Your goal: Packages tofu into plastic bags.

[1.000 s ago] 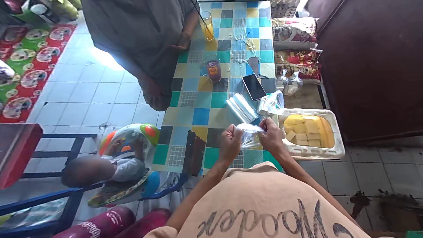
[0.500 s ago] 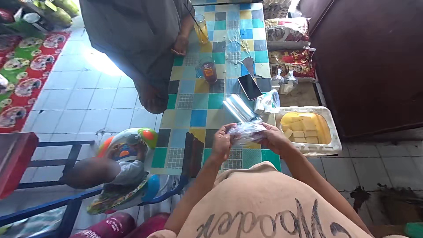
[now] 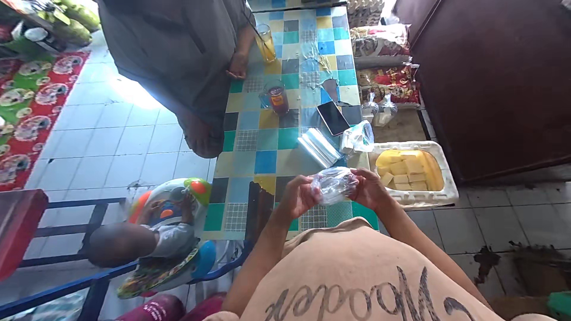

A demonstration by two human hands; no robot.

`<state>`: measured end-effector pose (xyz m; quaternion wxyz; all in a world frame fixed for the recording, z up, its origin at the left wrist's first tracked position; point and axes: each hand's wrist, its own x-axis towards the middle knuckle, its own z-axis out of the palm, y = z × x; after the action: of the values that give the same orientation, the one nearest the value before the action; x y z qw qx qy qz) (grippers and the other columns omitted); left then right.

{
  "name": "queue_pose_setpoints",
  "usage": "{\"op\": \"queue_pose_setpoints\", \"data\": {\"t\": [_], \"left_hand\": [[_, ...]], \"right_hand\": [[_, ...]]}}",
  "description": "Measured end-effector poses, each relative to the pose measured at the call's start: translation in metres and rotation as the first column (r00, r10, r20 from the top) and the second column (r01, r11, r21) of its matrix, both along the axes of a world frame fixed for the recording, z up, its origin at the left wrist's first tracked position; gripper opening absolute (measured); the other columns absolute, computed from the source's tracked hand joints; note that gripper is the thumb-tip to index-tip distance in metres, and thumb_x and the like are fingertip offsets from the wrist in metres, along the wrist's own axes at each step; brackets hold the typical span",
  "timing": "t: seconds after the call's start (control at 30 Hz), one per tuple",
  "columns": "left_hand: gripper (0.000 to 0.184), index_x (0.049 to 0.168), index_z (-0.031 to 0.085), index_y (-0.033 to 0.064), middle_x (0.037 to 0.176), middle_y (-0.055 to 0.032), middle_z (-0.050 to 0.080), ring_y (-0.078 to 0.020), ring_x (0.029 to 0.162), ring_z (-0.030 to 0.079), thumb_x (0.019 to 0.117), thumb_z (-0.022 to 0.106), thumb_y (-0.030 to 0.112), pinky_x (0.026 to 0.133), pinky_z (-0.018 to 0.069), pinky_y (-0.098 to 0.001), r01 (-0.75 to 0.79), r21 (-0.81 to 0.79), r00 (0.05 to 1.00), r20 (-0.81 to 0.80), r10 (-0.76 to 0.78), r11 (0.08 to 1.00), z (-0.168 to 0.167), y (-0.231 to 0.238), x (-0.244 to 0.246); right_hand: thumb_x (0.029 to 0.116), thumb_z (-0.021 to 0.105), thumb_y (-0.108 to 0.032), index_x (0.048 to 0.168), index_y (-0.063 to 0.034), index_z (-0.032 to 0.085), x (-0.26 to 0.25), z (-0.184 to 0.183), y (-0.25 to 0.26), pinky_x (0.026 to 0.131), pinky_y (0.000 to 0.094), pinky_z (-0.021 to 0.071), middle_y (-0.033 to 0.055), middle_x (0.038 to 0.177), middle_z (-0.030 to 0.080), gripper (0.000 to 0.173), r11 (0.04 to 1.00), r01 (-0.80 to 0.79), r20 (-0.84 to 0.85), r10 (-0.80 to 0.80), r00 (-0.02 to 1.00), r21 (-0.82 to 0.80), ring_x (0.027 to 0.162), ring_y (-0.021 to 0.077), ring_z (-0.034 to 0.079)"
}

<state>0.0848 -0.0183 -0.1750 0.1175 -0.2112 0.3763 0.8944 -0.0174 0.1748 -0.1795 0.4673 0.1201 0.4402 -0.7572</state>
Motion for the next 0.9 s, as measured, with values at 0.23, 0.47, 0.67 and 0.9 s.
{"op": "queue_pose_setpoints", "data": {"t": [0.23, 0.47, 0.67, 0.9], "left_hand": [[0.019, 0.093, 0.073, 0.0026, 0.089, -0.0082, 0.066, -0.0157, 0.075, 0.06, 0.092, 0.058, -0.008, 0.071, 0.0517, -0.034, -0.044, -0.861, 0.999, -0.03, 0.036, 0.506, 0.011, 0.023, -0.021], [0.038, 0.127, 0.064, -0.0042, 0.141, -0.0293, 0.046, -0.0443, 0.116, 0.059, 0.0891, 0.066, -0.003, 0.089, 0.0546, -0.0557, 0.191, -0.981, 0.965, 0.192, -0.18, -0.023, 0.037, 0.036, -0.043], [0.036, 0.115, 0.074, 0.0026, 0.101, -0.0228, 0.072, -0.041, 0.097, 0.069, 0.1063, 0.055, 0.032, 0.083, 0.0527, -0.0605, 0.244, -0.97, 0.923, 0.231, -0.307, 0.005, 0.054, 0.05, -0.047], [0.026, 0.111, 0.075, 0.003, 0.151, -0.0247, 0.043, -0.0447, 0.116, 0.06, 0.0866, 0.072, -0.004, 0.089, 0.0553, -0.0562, 0.09, -0.981, 0.904, 0.152, -0.399, -0.17, 0.043, 0.063, -0.056]], "right_hand": [[0.0863, 0.059, 0.02, 0.14, -0.0075, 0.049, 0.008, 0.013, -0.014, 0.056, 0.0247, 0.0483, 0.0032, 0.076, 0.055, 0.061, 0.926, 0.191, -0.533, 0.013, 0.846, 0.326, 0.056, 0.0079, 0.051], [0.0928, 0.059, 0.009, 0.108, -0.0025, 0.078, 0.01, 0.037, -0.02, 0.08, 0.0449, 0.0546, 0.0227, 0.108, 0.063, 0.027, 0.674, 0.32, -0.738, 0.533, 0.414, 0.666, 0.092, 0.0314, 0.063], [0.0912, 0.065, 0.007, 0.125, 0.002, 0.067, -0.002, 0.051, -0.014, 0.088, 0.0628, 0.0534, 0.0349, 0.129, 0.054, 0.034, 0.482, 0.39, -0.604, 0.735, 0.308, 0.785, 0.113, 0.0513, 0.06], [0.085, 0.058, 0.018, 0.125, -0.015, 0.075, -0.045, 0.053, 0.007, 0.095, 0.0643, 0.0491, 0.0271, 0.13, 0.061, 0.055, 0.454, 0.053, -0.457, 0.877, 0.151, 0.889, 0.119, 0.0469, 0.059]]}}
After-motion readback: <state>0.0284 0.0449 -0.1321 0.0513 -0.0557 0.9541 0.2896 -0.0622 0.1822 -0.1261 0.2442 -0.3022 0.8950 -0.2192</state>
